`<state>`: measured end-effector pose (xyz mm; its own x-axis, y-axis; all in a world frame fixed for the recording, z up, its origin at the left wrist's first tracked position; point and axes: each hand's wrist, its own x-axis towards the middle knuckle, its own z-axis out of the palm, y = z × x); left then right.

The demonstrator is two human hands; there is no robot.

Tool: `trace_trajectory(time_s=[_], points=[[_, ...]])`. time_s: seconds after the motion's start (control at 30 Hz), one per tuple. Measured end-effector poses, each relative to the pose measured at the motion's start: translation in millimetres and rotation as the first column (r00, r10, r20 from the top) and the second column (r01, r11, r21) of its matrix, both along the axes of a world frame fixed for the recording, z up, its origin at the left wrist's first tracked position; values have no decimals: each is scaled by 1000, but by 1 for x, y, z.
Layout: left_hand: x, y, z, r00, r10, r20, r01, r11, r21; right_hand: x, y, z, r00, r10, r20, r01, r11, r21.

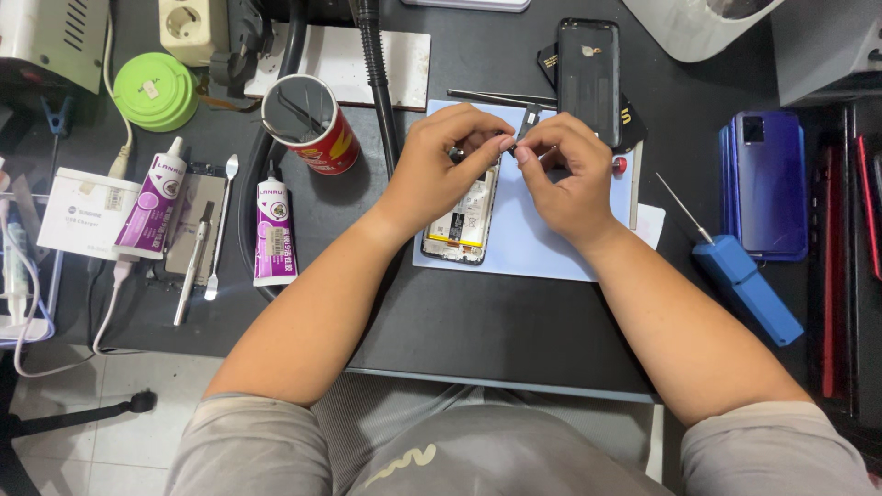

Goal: The person uses a screwdriver to remove screws from a disassembled smartphone. They then lift and remove a small internal component from the device, placing it on the work surface.

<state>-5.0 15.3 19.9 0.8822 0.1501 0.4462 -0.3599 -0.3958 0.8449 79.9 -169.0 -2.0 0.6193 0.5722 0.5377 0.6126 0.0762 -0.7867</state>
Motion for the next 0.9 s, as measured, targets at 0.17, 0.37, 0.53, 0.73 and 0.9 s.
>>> trace_trajectory(time_s=[0.17,0.37,0.53,0.73,0.9], points=[[-1,1,2,1000,2,22,-3,1000,26,0,-1,0,999,36,-33,-36,999,4],[-2,0,5,1000,-8,-7,8,1000,13,0,-1,-1,998,31,-46,-31,999,14],[-2,-1,5,1000,-2,-4,3,1000,17,0,-2,-2,998,33,-49,-31,999,28],[-2,0,6,1000,-8,8,7,1000,14,0,-1,-1,995,46,-83,-41,997,61],[-2,0,6,1000,-5,13,4,1000,28,-1,-1,1,1000,21,-12,-21,1000,-1]])
